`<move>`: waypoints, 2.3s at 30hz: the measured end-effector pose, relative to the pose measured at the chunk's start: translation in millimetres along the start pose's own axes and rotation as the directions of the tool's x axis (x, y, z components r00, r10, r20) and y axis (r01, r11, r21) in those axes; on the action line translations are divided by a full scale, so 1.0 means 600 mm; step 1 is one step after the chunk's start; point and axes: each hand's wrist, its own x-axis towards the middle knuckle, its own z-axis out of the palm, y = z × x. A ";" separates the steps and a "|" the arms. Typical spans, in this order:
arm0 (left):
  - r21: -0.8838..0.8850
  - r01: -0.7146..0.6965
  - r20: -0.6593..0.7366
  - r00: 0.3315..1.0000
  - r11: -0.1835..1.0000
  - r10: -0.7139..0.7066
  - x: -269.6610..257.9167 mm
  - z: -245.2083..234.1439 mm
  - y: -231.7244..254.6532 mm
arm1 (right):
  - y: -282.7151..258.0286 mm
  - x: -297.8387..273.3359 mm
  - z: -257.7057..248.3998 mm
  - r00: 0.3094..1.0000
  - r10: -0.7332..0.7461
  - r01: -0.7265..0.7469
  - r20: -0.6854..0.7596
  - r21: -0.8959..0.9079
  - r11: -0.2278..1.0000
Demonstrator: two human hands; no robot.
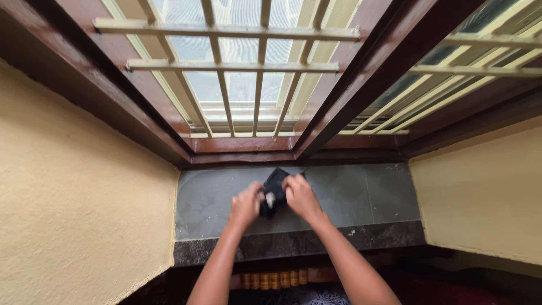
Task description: The person wipes the metal bars of a window grill and the adjacent window sill using a dark cloth held in both hands.
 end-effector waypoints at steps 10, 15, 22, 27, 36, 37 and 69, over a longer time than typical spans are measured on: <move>0.280 0.112 -0.367 0.930 0.954 -0.001 0.022 -0.031 -0.002 | -0.012 0.030 0.039 0.963 -0.242 0.267 0.117 -0.308 0.913; 0.392 0.054 -0.116 0.993 0.918 -0.009 0.013 -0.020 -0.013 | -0.038 0.088 0.066 0.932 -0.043 0.168 0.361 -0.323 0.931; 0.507 -0.107 -0.102 0.978 0.856 0.183 -0.025 0.105 0.022 | 0.136 0.005 0.084 0.949 -0.276 0.302 0.150 -0.199 0.932; 0.371 -0.368 0.010 0.920 0.853 0.392 -0.019 0.198 0.162 | 0.221 -0.089 -0.092 0.990 -0.129 0.138 0.053 -0.246 0.959; 0.560 -0.077 -0.031 0.993 0.825 0.114 0.128 0.311 0.274 | 0.252 0.112 -0.164 0.985 -0.033 0.123 0.170 -0.554 0.824; 0.565 -0.086 -0.034 0.991 0.820 0.128 0.116 0.312 0.269 | 0.264 0.140 -0.149 0.967 -0.229 0.253 0.114 -0.554 0.793; 0.509 -0.165 -0.238 0.916 0.845 0.323 0.262 0.371 0.229 | 0.388 0.281 -0.116 0.950 -0.257 0.252 -0.180 -0.046 0.967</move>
